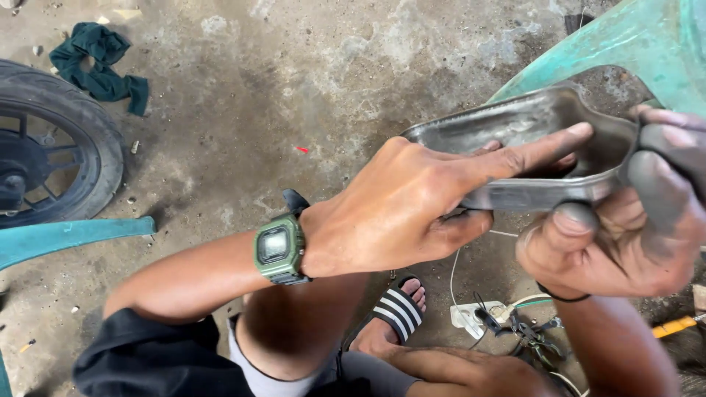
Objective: The person holds a curved metal part and rubs its edges and surfaces with a small abrasive block. They rotate the part to work on different sides and then switch to a second, smaller metal piece, continuing to rub its edges and surfaces with the same block.
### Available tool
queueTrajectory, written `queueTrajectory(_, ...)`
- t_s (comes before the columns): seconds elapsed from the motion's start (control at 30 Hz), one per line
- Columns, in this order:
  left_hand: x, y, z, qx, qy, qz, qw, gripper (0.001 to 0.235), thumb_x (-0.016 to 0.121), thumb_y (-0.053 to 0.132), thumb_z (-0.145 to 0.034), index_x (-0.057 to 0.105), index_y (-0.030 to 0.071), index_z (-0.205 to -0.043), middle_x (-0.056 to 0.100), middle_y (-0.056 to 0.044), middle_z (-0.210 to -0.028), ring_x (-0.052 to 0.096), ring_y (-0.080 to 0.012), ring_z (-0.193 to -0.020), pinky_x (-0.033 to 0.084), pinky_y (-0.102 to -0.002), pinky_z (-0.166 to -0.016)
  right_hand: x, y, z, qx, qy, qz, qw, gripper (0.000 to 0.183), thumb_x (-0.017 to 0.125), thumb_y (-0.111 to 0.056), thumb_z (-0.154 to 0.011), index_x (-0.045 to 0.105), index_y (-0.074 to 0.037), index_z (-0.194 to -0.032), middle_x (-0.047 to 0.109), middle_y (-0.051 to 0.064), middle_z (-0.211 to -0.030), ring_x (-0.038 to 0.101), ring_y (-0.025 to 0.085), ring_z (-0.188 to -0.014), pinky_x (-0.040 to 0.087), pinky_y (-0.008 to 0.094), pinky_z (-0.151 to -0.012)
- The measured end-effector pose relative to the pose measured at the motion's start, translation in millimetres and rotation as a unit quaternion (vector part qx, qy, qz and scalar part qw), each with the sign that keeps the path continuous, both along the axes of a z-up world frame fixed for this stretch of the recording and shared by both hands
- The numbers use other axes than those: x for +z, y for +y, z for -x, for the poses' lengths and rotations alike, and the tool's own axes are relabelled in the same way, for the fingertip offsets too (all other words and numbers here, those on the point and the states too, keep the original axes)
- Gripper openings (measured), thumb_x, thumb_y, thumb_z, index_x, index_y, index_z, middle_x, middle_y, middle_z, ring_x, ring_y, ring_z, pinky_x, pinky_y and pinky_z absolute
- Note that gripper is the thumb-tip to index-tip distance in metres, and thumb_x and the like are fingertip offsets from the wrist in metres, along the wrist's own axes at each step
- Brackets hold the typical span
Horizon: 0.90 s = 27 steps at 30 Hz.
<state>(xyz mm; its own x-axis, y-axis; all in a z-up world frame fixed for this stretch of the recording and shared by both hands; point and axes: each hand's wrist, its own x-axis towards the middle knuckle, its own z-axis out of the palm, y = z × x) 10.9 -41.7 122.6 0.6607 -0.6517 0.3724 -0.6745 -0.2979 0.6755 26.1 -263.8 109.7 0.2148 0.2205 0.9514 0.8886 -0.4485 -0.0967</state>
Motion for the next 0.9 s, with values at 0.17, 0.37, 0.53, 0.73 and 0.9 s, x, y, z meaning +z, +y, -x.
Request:
queueTrajectory(0.17, 16.1, 6.7, 0.4, 0.018, 0.021, 0.006, 1.0, 0.081, 0.061, 0.004, -0.097, 0.028, 0.033, -0.164, 0.06, 0.02, -0.147, 0.06, -0.009, -0.064, 0.057, -0.026, -0.096, 10.6, -27.3, -6.4, 0.043, 0.086, 0.08, 0.992, 0.061, 0.055, -0.021, -0.101, 0.04, 0.005, -0.154, 0.057, 0.036, -0.134, 0.047, 0.039, -0.129, 0.04, 0.053, -0.119)
queueTrajectory(0.37, -2.9, 4.4, -7.1, 0.081, 0.032, 0.039, 0.995, 0.072, 0.063, 0.018, -0.106, 0.028, 0.04, -0.164, 0.076, 0.001, -0.115, 0.058, -0.0143, -0.105, 0.058, -0.022, -0.088, 22.2, 8.6, -26.1, 0.041, 0.056, 0.026, 0.997, 0.051, 0.056, -0.033, -0.106, 0.052, 0.006, -0.139, 0.047, 0.028, -0.129, 0.051, 0.04, -0.12, 0.05, 0.057, -0.113)
queueTrajectory(0.53, -24.1, -3.1, -2.0, 0.08, 0.037, 0.07, 0.994, 0.064, 0.076, 0.019, -0.107, 0.042, 0.041, -0.156, 0.084, 0.012, -0.104, 0.054, -0.0036, -0.062, 0.049, -0.022, -0.068, 1.2, -15.6, -11.6, 0.033, 0.002, 0.16, 0.987, 0.036, 0.054, -0.017, -0.11, 0.056, 0.009, -0.135, 0.041, 0.025, -0.133, 0.052, 0.046, -0.11, 0.05, 0.065, -0.114)
queueTrajectory(0.73, -35.7, 17.8, 0.5, 0.076, 0.036, 0.157, 0.984, 0.051, 0.077, 0.008, -0.095, 0.057, 0.014, -0.142, 0.072, -0.008, -0.135, 0.078, -0.0238, -0.122, 0.063, -0.034, -0.117, -15.9, 26.1, -11.5, 0.015, 0.086, 0.094, 0.992, 0.054, 0.062, -0.037, -0.103, 0.058, 0.011, -0.126, 0.052, 0.03, -0.125, 0.061, 0.041, -0.114, 0.059, 0.059, -0.107)
queueTrajectory(0.9, -35.0, 33.4, 4.3, 0.072, 0.024, 0.155, 0.985, 0.047, 0.075, 0.005, -0.098, 0.058, 0.007, -0.141, 0.065, -0.004, -0.141, 0.078, -0.0239, -0.123, 0.061, -0.04, -0.123, -29.7, 36.8, -11.0, 0.056, 0.061, 0.079, 0.993, 0.031, 0.07, -0.032, -0.1, 0.068, -0.007, -0.117, 0.056, 0.013, -0.124, 0.058, 0.026, -0.115, 0.055, 0.047, -0.111)
